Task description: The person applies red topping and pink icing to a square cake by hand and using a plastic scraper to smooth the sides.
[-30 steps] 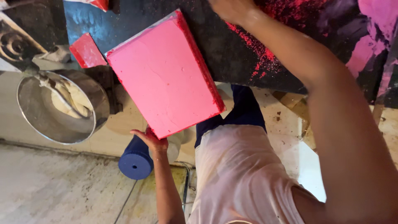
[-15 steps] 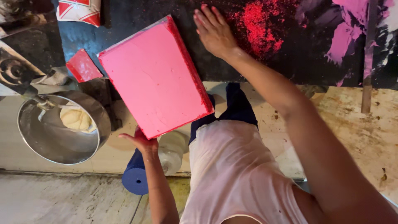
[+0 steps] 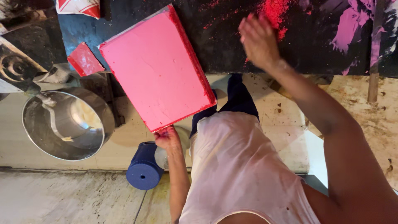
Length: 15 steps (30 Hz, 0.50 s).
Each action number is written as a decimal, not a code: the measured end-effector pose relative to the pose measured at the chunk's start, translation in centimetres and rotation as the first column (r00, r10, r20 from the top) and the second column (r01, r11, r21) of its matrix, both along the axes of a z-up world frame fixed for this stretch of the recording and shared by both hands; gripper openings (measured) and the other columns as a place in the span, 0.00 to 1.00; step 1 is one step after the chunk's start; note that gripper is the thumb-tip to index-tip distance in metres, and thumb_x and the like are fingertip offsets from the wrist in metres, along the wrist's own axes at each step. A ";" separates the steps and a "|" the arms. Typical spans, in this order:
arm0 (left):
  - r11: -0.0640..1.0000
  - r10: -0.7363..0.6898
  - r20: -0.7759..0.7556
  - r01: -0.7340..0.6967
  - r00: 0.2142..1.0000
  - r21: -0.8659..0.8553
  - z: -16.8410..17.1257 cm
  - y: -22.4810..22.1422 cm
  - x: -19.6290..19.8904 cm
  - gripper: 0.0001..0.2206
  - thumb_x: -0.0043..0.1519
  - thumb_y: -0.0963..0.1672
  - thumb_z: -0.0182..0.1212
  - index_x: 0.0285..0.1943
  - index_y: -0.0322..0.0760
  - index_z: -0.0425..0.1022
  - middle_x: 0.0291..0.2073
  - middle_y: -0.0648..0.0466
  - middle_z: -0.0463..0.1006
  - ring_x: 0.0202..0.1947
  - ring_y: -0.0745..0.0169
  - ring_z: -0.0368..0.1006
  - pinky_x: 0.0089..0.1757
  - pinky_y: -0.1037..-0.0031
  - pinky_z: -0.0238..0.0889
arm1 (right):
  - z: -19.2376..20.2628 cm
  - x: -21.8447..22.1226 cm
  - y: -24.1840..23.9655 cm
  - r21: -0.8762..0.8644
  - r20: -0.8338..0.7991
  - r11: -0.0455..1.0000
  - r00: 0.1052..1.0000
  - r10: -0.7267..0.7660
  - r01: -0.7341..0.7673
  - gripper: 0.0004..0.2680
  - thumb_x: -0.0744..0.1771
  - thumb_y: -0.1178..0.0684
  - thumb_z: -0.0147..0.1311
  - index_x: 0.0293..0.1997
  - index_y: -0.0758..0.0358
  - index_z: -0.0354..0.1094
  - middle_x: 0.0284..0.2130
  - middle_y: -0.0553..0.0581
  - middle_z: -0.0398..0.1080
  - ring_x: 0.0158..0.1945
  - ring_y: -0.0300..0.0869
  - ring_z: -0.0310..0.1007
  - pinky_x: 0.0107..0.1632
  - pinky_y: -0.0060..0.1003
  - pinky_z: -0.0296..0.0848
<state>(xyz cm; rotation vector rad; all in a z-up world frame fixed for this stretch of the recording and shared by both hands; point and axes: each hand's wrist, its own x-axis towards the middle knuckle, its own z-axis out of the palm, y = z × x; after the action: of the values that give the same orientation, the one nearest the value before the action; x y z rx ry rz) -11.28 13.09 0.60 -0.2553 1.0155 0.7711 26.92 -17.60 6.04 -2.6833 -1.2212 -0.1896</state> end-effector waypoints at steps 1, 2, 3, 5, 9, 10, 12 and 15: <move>1.000 -0.023 0.032 0.023 0.999 0.007 0.4 -0.5 0.3 0.29 0.67 0.57 0.45 0.64 0.30 0.70 0.58 0.42 0.77 0.56 0.46 0.74 0.52 0.56 0.71 | 0.3 -1.3 0.2 -0.019 -0.005 0.998 0.998 0.066 -0.066 0.13 0.75 0.53 0.50 0.67 0.66 0.69 0.67 0.61 0.68 0.76 0.52 0.57 0.78 0.55 0.48; 0.999 -0.045 0.069 0.044 0.997 0.023 0.9 -1.0 0.7 0.28 0.67 0.56 0.46 0.63 0.30 0.70 0.57 0.43 0.77 0.55 0.47 0.75 0.51 0.56 0.72 | 0.4 -2.6 0.3 -0.038 -0.011 0.990 0.991 0.132 -0.132 0.14 0.74 0.51 0.51 0.68 0.65 0.69 0.68 0.60 0.67 0.77 0.50 0.55 0.78 0.54 0.46; 0.997 -0.074 0.116 0.069 0.990 0.041 1.4 -1.5 0.9 0.26 0.67 0.55 0.47 0.63 0.31 0.71 0.57 0.44 0.77 0.55 0.48 0.75 0.50 0.57 0.73 | 0.4 -3.2 0.3 -0.058 -0.017 0.978 0.980 0.198 -0.199 0.16 0.73 0.50 0.51 0.69 0.64 0.69 0.69 0.59 0.67 0.78 0.48 0.53 0.79 0.53 0.44; 0.988 -0.131 0.211 0.111 0.969 0.103 2.5 -2.1 1.9 0.23 0.68 0.53 0.49 0.63 0.33 0.71 0.57 0.45 0.77 0.53 0.50 0.76 0.49 0.59 0.74 | -0.3 -1.4 0.0 -0.118 0.051 0.976 0.980 0.190 -0.183 0.15 0.73 0.49 0.52 0.67 0.59 0.68 0.69 0.55 0.67 0.78 0.48 0.51 0.79 0.54 0.41; 0.926 -0.283 -0.020 0.279 0.959 0.256 3.7 -2.9 3.2 0.21 0.67 0.52 0.51 0.63 0.37 0.70 0.57 0.49 0.77 0.54 0.52 0.76 0.52 0.55 0.73 | -2.2 4.9 -1.6 -0.237 0.267 0.971 0.961 0.069 -0.004 0.13 0.74 0.48 0.53 0.68 0.53 0.67 0.69 0.50 0.65 0.80 0.45 0.50 0.79 0.52 0.41; 0.912 -0.298 -0.011 0.289 0.954 0.292 3.6 -2.6 3.3 0.22 0.69 0.52 0.52 0.65 0.36 0.69 0.59 0.47 0.76 0.56 0.51 0.75 0.55 0.55 0.72 | -2.3 6.2 -2.4 -0.147 0.122 0.989 0.992 -0.008 0.026 0.13 0.75 0.50 0.51 0.70 0.55 0.66 0.71 0.54 0.64 0.79 0.48 0.50 0.78 0.53 0.42; 0.882 -0.330 -0.010 0.312 0.944 0.352 3.2 -1.5 2.9 0.23 0.71 0.53 0.52 0.68 0.35 0.67 0.61 0.46 0.75 0.57 0.49 0.73 0.57 0.54 0.71 | -2.2 7.6 -3.9 0.020 -0.196 0.992 0.973 -0.119 0.125 0.13 0.78 0.53 0.46 0.73 0.58 0.63 0.74 0.61 0.64 0.78 0.52 0.51 0.78 0.55 0.45; 0.839 -0.387 -0.066 0.381 0.920 0.389 2.9 1.1 2.7 0.26 0.70 0.55 0.52 0.69 0.37 0.67 0.63 0.47 0.73 0.58 0.50 0.72 0.56 0.55 0.71 | -1.8 6.2 -5.7 0.073 -0.372 0.864 0.818 -0.439 0.497 0.19 0.75 0.41 0.47 0.76 0.54 0.57 0.73 0.57 0.59 0.79 0.48 0.49 0.83 0.50 0.45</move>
<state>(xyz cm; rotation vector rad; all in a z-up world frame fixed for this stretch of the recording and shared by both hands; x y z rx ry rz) -8.53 14.22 3.48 0.2895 0.8359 0.5850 33.14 -23.31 4.21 -2.6642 -0.4044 0.1085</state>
